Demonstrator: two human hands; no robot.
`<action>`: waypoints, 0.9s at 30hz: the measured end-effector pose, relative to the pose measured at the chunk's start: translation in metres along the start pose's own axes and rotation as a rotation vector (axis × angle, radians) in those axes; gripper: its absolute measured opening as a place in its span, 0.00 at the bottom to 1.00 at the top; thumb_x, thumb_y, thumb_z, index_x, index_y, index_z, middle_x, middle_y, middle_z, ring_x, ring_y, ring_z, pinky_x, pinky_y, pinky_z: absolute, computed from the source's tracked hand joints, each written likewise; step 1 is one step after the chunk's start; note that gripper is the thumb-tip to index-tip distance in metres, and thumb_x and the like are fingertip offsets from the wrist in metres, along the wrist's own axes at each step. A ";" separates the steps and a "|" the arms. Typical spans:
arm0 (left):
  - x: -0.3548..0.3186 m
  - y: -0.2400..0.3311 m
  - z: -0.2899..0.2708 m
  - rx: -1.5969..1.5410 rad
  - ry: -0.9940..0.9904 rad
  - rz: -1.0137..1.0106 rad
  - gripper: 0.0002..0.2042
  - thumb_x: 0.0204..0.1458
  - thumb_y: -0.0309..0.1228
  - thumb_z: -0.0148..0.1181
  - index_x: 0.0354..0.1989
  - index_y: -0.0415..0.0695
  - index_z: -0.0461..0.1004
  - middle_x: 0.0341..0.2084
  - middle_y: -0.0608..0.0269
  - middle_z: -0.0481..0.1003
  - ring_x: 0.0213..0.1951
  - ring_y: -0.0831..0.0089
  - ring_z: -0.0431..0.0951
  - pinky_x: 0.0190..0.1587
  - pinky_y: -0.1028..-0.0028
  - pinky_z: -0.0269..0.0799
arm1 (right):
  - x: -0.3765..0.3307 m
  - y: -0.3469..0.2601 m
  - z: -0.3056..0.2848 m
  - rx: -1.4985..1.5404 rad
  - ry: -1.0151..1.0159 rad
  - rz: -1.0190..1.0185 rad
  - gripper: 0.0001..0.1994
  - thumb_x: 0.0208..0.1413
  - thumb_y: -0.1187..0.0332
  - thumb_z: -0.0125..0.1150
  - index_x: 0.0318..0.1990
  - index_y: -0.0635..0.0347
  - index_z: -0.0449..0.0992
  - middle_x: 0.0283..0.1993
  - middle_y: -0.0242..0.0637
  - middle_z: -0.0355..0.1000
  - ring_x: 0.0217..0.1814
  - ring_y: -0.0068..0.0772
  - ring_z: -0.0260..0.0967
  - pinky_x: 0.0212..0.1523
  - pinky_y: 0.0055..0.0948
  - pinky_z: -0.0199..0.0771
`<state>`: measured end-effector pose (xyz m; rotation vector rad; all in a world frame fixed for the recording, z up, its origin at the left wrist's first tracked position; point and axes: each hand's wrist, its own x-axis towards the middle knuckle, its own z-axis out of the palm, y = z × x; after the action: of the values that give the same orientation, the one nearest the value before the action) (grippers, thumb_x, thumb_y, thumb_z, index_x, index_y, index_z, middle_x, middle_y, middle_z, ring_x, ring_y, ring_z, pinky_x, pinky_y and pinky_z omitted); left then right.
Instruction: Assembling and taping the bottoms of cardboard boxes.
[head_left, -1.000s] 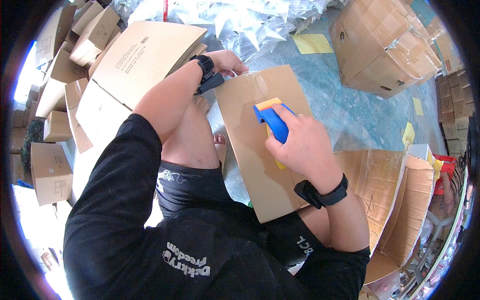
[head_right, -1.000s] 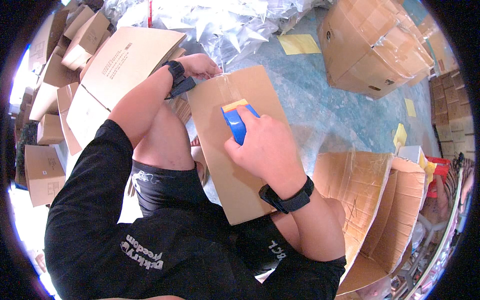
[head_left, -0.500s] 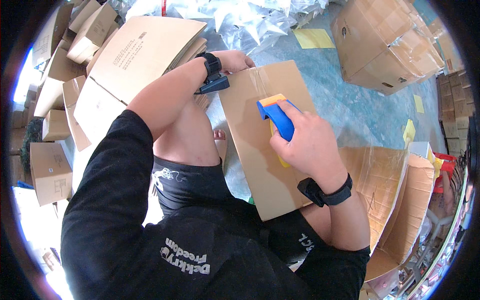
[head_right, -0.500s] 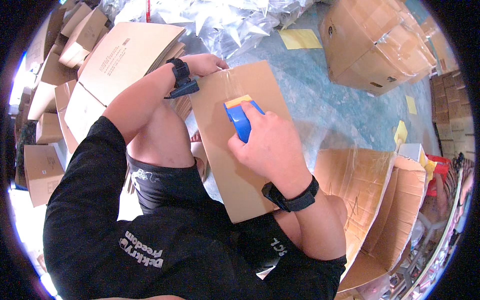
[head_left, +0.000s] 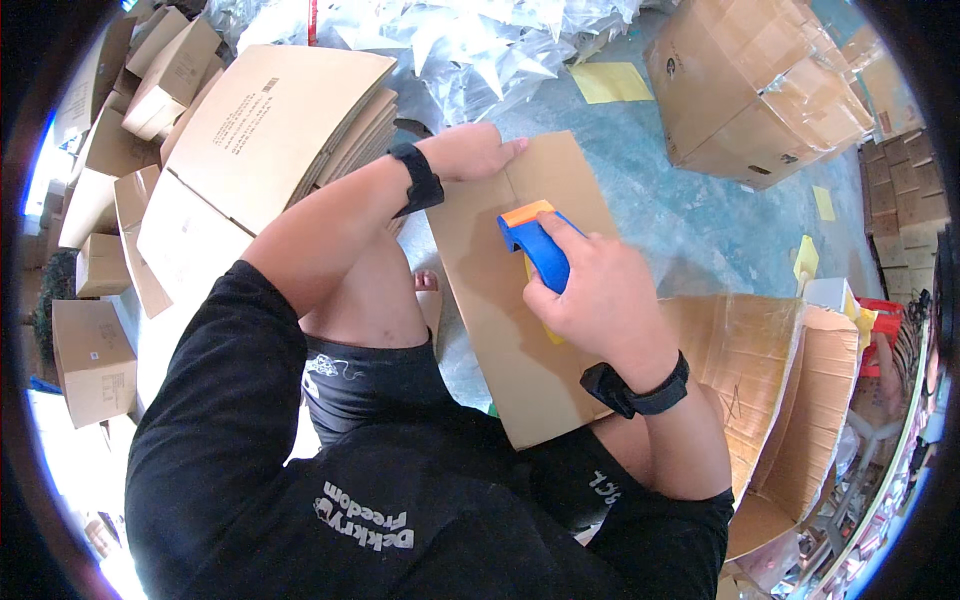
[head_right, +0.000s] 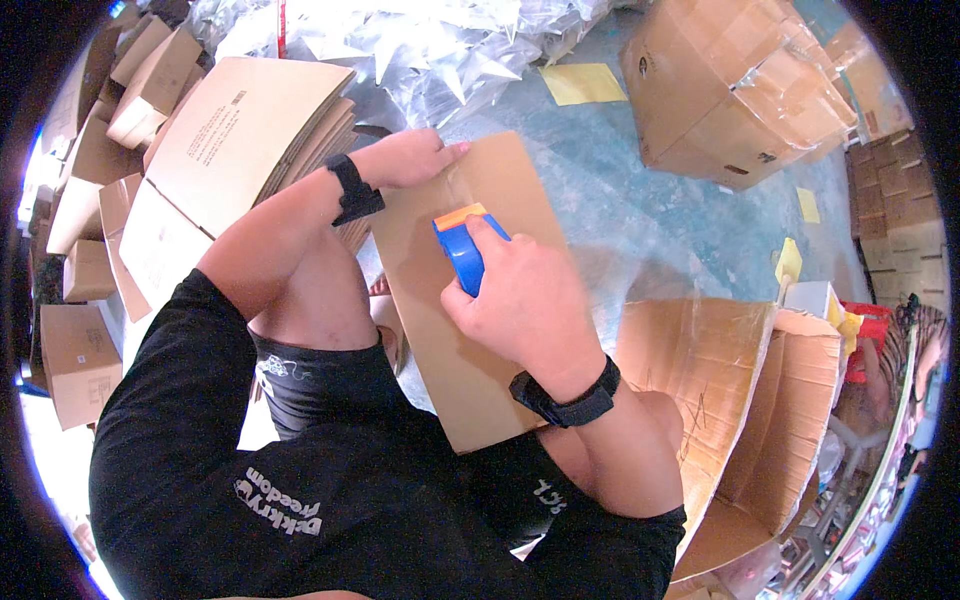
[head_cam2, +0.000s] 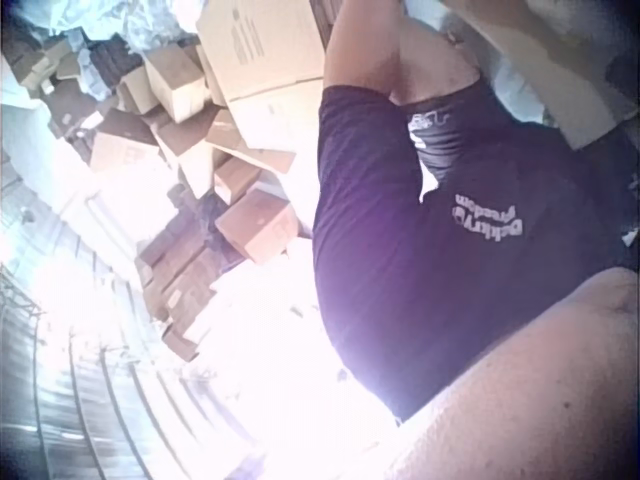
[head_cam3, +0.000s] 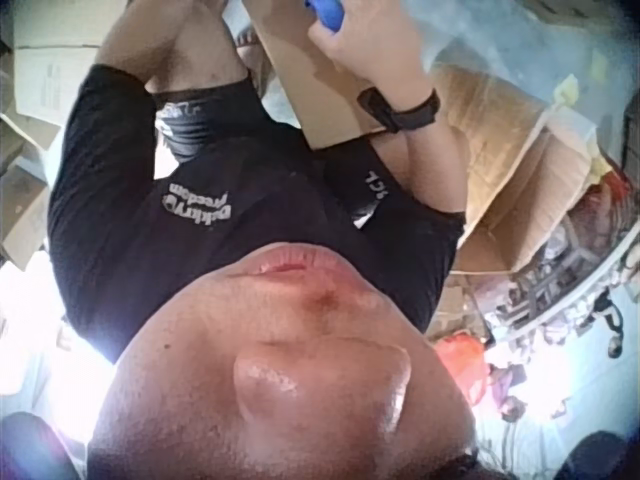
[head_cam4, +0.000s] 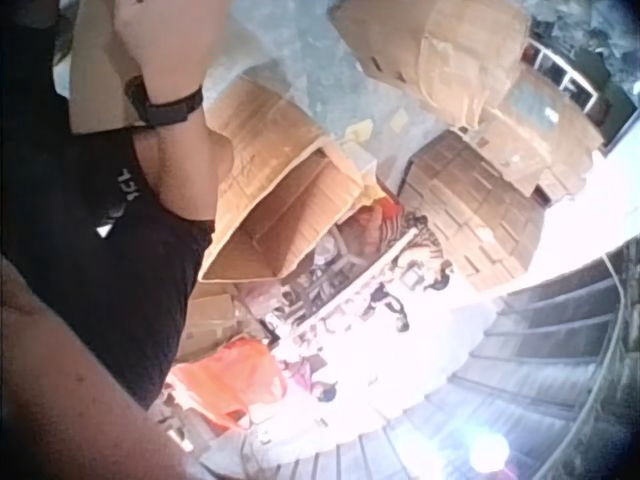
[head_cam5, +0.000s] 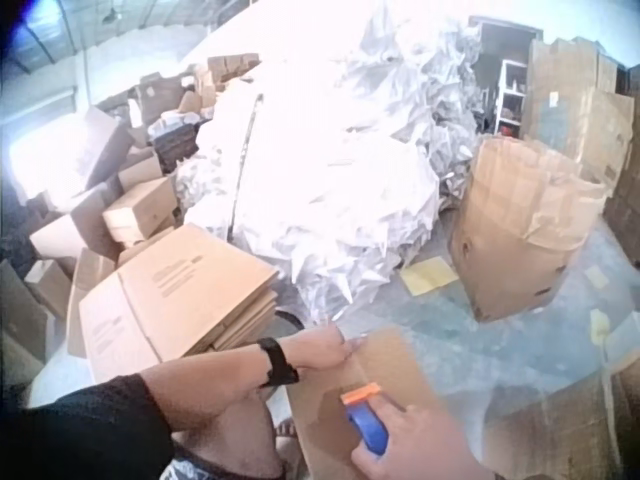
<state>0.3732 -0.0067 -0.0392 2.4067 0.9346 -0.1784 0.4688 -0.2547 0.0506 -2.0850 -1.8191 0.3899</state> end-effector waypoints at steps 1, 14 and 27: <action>-0.001 0.003 0.000 0.005 -0.029 0.012 0.41 0.67 0.60 0.36 0.35 0.26 0.79 0.34 0.31 0.79 0.41 0.37 0.80 0.48 0.50 0.74 | 0.000 0.001 0.000 -0.003 0.002 0.001 0.27 0.49 0.57 0.62 0.55 0.64 0.77 0.31 0.58 0.77 0.33 0.59 0.78 0.38 0.50 0.80; 0.006 -0.005 0.002 0.013 -0.210 0.015 0.42 0.68 0.63 0.30 0.38 0.30 0.80 0.37 0.36 0.80 0.43 0.42 0.81 0.50 0.55 0.74 | -0.053 0.004 -0.034 0.081 -0.095 0.074 0.33 0.49 0.60 0.63 0.65 0.55 0.70 0.35 0.59 0.75 0.38 0.61 0.76 0.41 0.52 0.77; 0.020 -0.020 -0.002 0.005 -0.184 0.014 0.43 0.67 0.65 0.30 0.50 0.32 0.79 0.44 0.41 0.81 0.49 0.52 0.81 0.58 0.59 0.71 | -0.231 -0.016 -0.092 0.005 -0.403 0.383 0.41 0.36 0.64 0.72 0.66 0.48 0.71 0.47 0.51 0.74 0.49 0.54 0.74 0.48 0.50 0.73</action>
<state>0.3752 0.0185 -0.0530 2.3540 0.8335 -0.3903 0.4615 -0.4891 0.1356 -2.4915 -1.5922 0.9729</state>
